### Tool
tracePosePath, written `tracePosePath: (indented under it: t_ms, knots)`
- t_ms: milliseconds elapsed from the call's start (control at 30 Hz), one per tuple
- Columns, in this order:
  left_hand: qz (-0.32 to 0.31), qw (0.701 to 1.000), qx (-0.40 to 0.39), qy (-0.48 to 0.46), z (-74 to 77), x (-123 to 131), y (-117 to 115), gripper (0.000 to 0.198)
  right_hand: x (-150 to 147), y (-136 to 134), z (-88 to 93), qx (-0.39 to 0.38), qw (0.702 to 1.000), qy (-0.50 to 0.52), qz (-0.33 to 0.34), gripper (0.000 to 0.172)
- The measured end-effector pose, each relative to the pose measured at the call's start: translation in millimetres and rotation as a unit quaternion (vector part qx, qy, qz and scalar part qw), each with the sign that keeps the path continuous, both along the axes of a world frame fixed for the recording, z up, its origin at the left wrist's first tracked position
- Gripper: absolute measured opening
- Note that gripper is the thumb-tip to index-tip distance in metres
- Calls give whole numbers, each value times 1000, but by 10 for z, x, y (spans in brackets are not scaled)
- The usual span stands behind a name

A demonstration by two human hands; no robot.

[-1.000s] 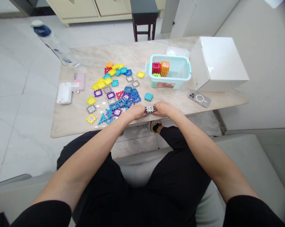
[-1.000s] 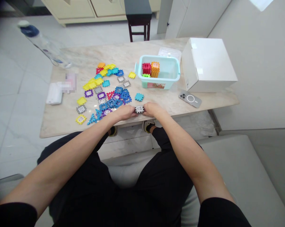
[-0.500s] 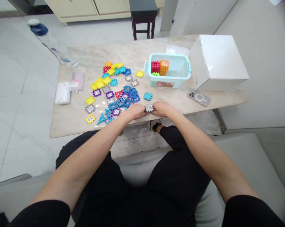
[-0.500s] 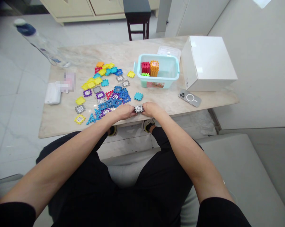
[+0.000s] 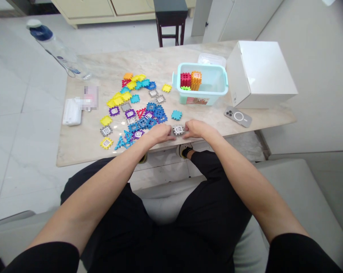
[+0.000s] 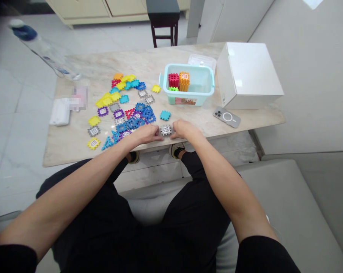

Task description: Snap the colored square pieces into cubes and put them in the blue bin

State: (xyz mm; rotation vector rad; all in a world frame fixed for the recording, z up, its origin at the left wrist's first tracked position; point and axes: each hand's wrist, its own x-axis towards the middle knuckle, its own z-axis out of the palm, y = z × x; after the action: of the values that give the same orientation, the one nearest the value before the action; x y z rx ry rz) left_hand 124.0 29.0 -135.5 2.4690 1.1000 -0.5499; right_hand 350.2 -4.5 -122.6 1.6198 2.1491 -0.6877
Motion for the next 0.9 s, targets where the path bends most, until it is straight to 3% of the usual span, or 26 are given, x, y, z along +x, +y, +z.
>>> tracePosePath:
  t_ms: [133,200,400,567,900]
  knots:
    - [32,998,-7,-53,-38,-55,74,65,62,-9,8,91,994,59,-10,86]
    - [37,998,-7,-50,-5,-48,90,67,23,-15,11,121,989,88,18,90]
    - [40,998,-19,38,322,5,52,54,-218,-34,39,120,987,69,77,66]
    - [56,997,-3,58,606,-53,14,59,-288,-9,9,110,990,47,73,46]
    - [110,991,-2,81,777,-364,13,56,-314,44,-140,122,990,30,69,44]
